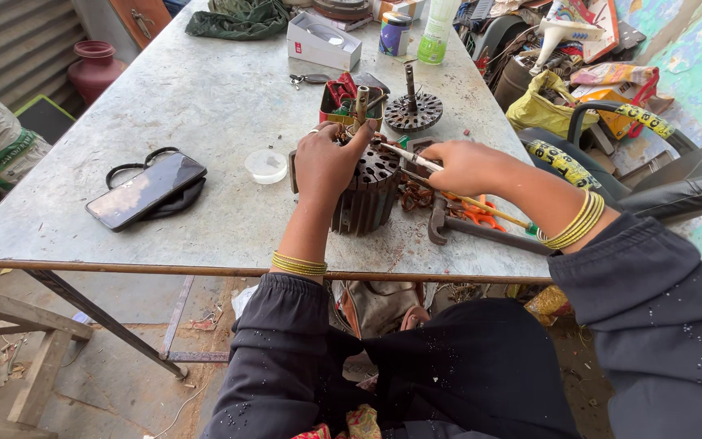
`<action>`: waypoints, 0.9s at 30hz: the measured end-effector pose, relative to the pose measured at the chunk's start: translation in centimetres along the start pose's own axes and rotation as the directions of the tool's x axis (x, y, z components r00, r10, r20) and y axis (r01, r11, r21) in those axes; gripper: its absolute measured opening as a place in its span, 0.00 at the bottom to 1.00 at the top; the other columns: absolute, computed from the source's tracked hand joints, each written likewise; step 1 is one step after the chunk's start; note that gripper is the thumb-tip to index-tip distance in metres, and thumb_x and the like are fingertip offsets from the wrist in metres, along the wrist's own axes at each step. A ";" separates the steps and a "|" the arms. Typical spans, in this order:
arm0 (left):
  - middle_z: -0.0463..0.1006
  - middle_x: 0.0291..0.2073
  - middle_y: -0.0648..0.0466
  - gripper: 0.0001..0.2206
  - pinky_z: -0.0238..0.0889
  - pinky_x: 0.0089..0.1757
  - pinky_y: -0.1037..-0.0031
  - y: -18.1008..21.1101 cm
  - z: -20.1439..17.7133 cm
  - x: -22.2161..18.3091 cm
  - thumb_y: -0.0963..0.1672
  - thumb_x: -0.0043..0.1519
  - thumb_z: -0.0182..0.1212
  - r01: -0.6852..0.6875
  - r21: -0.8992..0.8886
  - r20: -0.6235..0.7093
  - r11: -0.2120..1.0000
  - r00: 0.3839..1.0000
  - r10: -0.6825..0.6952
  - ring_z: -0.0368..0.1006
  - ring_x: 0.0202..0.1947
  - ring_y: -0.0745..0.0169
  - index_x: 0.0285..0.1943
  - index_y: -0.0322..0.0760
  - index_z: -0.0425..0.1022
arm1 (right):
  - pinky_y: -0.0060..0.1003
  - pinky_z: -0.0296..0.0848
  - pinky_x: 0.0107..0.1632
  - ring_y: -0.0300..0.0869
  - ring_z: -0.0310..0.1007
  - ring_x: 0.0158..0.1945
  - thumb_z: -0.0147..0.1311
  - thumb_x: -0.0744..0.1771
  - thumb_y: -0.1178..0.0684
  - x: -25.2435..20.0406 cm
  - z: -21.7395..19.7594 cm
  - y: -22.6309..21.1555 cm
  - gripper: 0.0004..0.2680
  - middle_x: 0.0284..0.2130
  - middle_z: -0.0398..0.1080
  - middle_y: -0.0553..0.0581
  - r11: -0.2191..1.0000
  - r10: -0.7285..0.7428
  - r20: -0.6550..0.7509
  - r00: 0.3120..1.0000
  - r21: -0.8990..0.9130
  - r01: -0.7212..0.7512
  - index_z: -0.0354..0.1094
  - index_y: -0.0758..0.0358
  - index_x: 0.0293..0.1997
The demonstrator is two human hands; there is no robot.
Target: The person works on a cylindrical electrical component with copper windings, using a screwdriver to adjust internal parts and a hammer to tap the assembly. They rotate the component and use pliers to manipulate wires.
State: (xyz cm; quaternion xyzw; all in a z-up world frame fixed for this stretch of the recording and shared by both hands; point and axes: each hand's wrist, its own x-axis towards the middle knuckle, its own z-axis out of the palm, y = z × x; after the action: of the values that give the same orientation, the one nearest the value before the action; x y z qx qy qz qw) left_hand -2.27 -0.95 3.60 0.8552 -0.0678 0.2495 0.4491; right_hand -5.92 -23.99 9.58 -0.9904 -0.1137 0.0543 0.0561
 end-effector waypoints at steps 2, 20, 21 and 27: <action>0.82 0.45 0.42 0.37 0.65 0.52 0.59 0.0 -0.1 0.1 0.65 0.55 0.56 -0.030 0.007 -0.025 1.000 0.999 0.030 0.76 0.50 0.40 0.47 0.29 0.83 | 0.45 0.74 0.45 0.46 0.77 0.38 0.53 0.62 0.52 0.6 0.4 1.5 0.17 0.36 0.79 0.60 0.982 -0.027 0.042 0.999 0.191 0.018 0.72 0.56 0.57; 0.83 0.37 0.41 0.38 0.69 0.46 0.57 0.0 -0.5 -0.1 0.67 0.53 0.55 0.050 0.037 0.036 0.998 0.998 -0.051 0.79 0.43 0.43 0.42 0.31 0.84 | 0.47 0.75 0.50 0.54 0.77 0.47 0.55 0.64 0.56 -1.0 9.9 1.9 0.18 0.46 0.77 0.62 0.954 -0.128 -0.620 0.774 0.135 0.267 0.66 0.60 0.63; 0.83 0.37 0.41 0.38 0.69 0.46 0.57 0.1 -0.7 0.0 0.67 0.53 0.54 0.060 0.042 0.043 0.997 0.997 -0.062 0.79 0.42 0.43 0.41 0.31 0.84 | 0.45 0.74 0.47 0.52 0.76 0.44 0.55 0.64 0.57 -0.5 10.1 2.1 0.18 0.44 0.76 0.59 0.899 -0.069 -0.550 0.832 0.328 0.290 0.66 0.60 0.63; 0.83 0.34 0.41 0.36 0.69 0.44 0.57 0.1 -0.8 0.1 0.66 0.53 0.57 0.034 -0.007 0.018 0.999 0.999 -0.034 0.79 0.40 0.44 0.37 0.32 0.84 | 0.40 0.63 0.27 0.41 0.67 0.29 0.50 0.65 0.58 0.2 10.7 3.6 0.12 0.28 0.66 0.54 -0.097 -0.102 0.128 0.987 0.986 -0.138 0.59 0.59 0.53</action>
State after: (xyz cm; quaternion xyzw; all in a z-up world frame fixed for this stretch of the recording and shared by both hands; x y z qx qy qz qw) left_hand -2.49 -0.34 4.15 0.8568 -0.0585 0.2338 0.4559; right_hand -6.24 -26.34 -1.50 -0.6163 -0.0270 0.2013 0.7609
